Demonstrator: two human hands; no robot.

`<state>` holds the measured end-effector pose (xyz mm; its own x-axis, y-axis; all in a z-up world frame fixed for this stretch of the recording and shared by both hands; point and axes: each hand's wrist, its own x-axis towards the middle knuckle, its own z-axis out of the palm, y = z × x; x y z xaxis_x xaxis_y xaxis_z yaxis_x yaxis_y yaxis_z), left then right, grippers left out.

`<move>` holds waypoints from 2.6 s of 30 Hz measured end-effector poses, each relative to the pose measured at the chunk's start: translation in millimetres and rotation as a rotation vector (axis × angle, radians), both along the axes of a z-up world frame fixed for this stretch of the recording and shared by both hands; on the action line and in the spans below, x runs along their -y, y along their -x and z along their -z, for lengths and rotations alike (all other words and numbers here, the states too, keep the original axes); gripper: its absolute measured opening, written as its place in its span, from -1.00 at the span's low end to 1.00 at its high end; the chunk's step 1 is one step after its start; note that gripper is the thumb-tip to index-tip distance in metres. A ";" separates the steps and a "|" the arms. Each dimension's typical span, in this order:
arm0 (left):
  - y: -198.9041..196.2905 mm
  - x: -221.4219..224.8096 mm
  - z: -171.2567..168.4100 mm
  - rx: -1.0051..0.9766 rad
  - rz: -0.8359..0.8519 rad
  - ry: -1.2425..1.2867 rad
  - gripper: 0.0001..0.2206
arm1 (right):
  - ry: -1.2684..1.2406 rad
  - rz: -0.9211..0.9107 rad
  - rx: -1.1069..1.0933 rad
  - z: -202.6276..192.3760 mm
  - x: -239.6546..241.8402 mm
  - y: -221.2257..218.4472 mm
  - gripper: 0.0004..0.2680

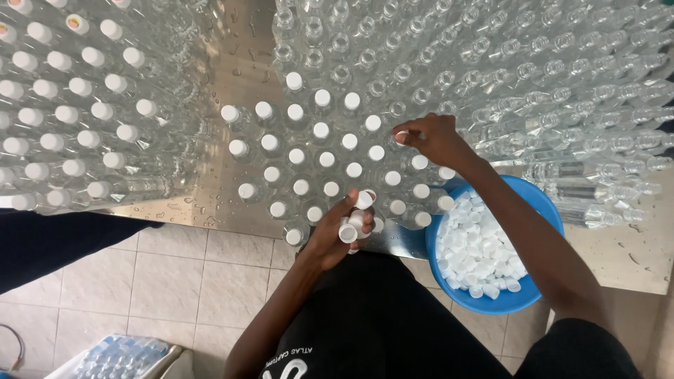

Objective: The person stands at a stainless steel table and screws white plastic caps onto rows of clear plastic bottles. They pick up caps from a blue basin and secure them onto the bottle openings by hand, working systematically across the table.

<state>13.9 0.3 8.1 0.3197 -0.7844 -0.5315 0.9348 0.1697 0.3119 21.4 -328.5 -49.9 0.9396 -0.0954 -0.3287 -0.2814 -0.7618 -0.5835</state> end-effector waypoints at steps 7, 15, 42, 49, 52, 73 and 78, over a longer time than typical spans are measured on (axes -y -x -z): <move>-0.8 8.3 8.4 0.175 0.062 -0.014 -0.44 | -0.181 -0.071 0.202 -111.8 -91.8 54.9 -0.67; 2.4 15.0 -10.5 0.251 0.087 -0.063 -0.47 | -0.301 0.045 0.185 -112.7 -84.7 54.2 -0.72; -1.1 -20.4 -6.2 0.141 -0.066 -0.004 -0.55 | -0.424 0.421 0.073 -7.3 -5.5 -48.8 -0.83; -2.6 -13.0 -7.5 0.184 0.044 0.058 -0.29 | -0.477 0.371 0.075 -8.9 2.3 -48.7 -0.82; -2.8 -12.9 -14.2 0.185 0.098 0.033 -0.20 | -0.118 0.291 0.129 -10.0 -7.8 -34.7 -0.73; 0.7 6.6 -8.6 0.049 0.057 -0.044 -0.50 | -0.073 0.336 0.239 -63.1 0.3 47.8 -0.81; -2.3 0.8 -0.7 0.016 0.012 -0.042 -0.57 | 0.026 0.227 0.191 -33.8 32.8 33.5 -0.84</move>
